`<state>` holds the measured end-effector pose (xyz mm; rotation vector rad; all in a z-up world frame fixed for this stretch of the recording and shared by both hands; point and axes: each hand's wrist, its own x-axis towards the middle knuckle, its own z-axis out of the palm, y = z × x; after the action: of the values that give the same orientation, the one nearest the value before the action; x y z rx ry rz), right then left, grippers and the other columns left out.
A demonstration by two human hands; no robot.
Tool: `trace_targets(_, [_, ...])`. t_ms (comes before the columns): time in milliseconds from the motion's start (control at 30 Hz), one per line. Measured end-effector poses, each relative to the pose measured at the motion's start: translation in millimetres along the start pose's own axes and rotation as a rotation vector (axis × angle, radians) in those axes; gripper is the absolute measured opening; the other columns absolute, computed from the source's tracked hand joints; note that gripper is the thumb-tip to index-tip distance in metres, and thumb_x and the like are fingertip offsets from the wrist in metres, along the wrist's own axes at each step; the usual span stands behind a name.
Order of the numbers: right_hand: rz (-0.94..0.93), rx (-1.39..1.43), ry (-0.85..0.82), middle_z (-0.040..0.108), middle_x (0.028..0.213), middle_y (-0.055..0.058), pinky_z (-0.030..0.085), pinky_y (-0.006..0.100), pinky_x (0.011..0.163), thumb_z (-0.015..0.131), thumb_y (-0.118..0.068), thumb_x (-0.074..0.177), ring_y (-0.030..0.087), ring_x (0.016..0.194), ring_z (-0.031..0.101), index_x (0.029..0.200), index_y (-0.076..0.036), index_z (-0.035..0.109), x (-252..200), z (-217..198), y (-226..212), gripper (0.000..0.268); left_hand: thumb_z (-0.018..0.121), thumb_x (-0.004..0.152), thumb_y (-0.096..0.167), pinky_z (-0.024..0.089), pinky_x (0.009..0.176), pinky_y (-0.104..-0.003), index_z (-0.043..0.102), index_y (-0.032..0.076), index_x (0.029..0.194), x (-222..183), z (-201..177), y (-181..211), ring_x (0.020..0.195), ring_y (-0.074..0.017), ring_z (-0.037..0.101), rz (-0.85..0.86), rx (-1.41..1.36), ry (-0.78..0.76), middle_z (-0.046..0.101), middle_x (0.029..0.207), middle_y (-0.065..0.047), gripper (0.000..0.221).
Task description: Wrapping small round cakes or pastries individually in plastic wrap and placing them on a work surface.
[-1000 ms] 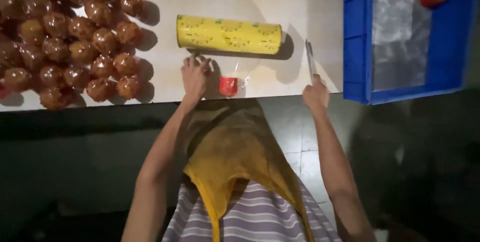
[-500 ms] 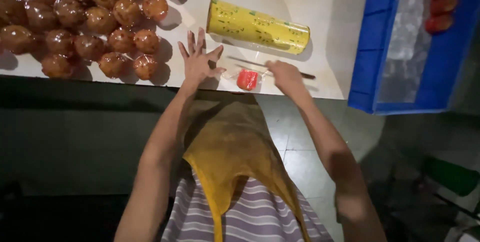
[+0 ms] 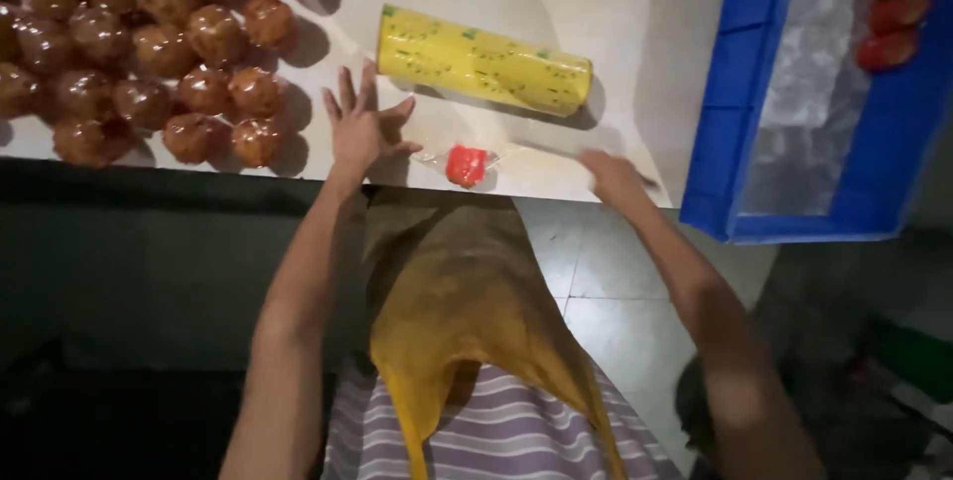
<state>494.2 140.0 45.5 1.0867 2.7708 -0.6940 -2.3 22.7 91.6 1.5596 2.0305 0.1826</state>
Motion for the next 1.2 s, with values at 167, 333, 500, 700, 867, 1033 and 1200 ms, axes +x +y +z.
trace_targets(167, [0.603,-0.063,-0.353,0.069,0.116,0.025,0.051,0.054,0.093,0.043,-0.012,0.106,0.045,0.106,0.066,0.126,-0.004,0.056,-114,-30,-3,0.025,0.087,0.060,0.063,0.001,0.121,-0.071,0.064,0.045,0.139,-3,13,-5,0.156,-0.0482,-0.008,0.057,0.016,0.019,0.000,0.175,-0.013,0.084])
trace_targets(333, [0.782,0.116,-0.154,0.064,0.117,0.029,0.048,0.058,0.091,0.040,-0.015,0.111,0.049,0.106,0.062,0.134,-0.010,0.054,-92,-25,-32,0.028,0.085,0.064,0.066,0.002,0.120,-0.073,0.062,0.042,0.144,-6,9,3,0.156,-0.0505,-0.008,0.094,0.099,0.002,0.000,0.173,-0.017,0.087])
trace_targets(500, [0.724,0.078,0.406,0.052,0.126,0.033,0.046,0.056,0.094,0.055,0.004,0.080,0.054,0.110,0.054,0.145,0.001,0.041,-28,-18,-38,0.067,0.077,0.074,0.066,0.005,0.116,-0.075,0.052,0.040,0.151,-6,14,-4,0.154,-0.0512,-0.003,0.163,0.166,0.013,0.004,0.172,-0.022,0.085])
trace_targets(700, [0.675,-0.040,0.605,0.063,0.115,0.021,0.045,0.051,0.095,0.067,-0.003,0.079,0.044,0.110,0.058,0.121,-0.006,0.063,-5,0,-98,0.042,0.077,0.093,0.041,0.018,0.126,-0.058,0.044,0.040,0.165,2,93,-80,0.164,-0.0410,0.013,0.382,0.438,0.204,0.021,0.178,-0.014,0.079])
trace_targets(867, [0.849,0.725,0.515,0.071,0.074,0.010,0.053,0.033,0.061,0.079,-0.034,0.088,0.019,0.065,0.069,0.094,-0.005,0.078,52,51,-150,0.029,0.092,0.069,0.032,0.029,0.123,-0.053,0.043,0.020,0.155,-20,40,9,0.152,-0.0444,0.030,0.574,-0.032,0.127,0.040,0.161,-0.015,0.100])
trace_targets(1033, [1.044,1.136,0.462,0.066,0.064,0.005,0.046,0.029,0.046,0.081,-0.035,0.088,0.010,0.050,0.058,0.085,0.000,0.079,86,87,-173,0.035,0.096,0.061,0.028,0.040,0.113,-0.049,0.044,0.003,0.144,-6,36,62,0.137,-0.0467,0.046,0.712,-0.478,0.050,0.052,0.144,-0.022,0.101])
trace_targets(1200, [0.995,1.290,0.626,0.062,0.062,0.001,0.042,0.027,0.047,0.078,-0.022,0.090,0.011,0.053,0.055,0.088,0.000,0.076,72,98,-174,0.023,0.090,0.066,0.023,0.051,0.094,-0.046,0.064,0.011,0.115,7,39,68,0.107,-0.0404,0.063,0.624,-0.413,-0.194,0.069,0.114,-0.016,0.056])
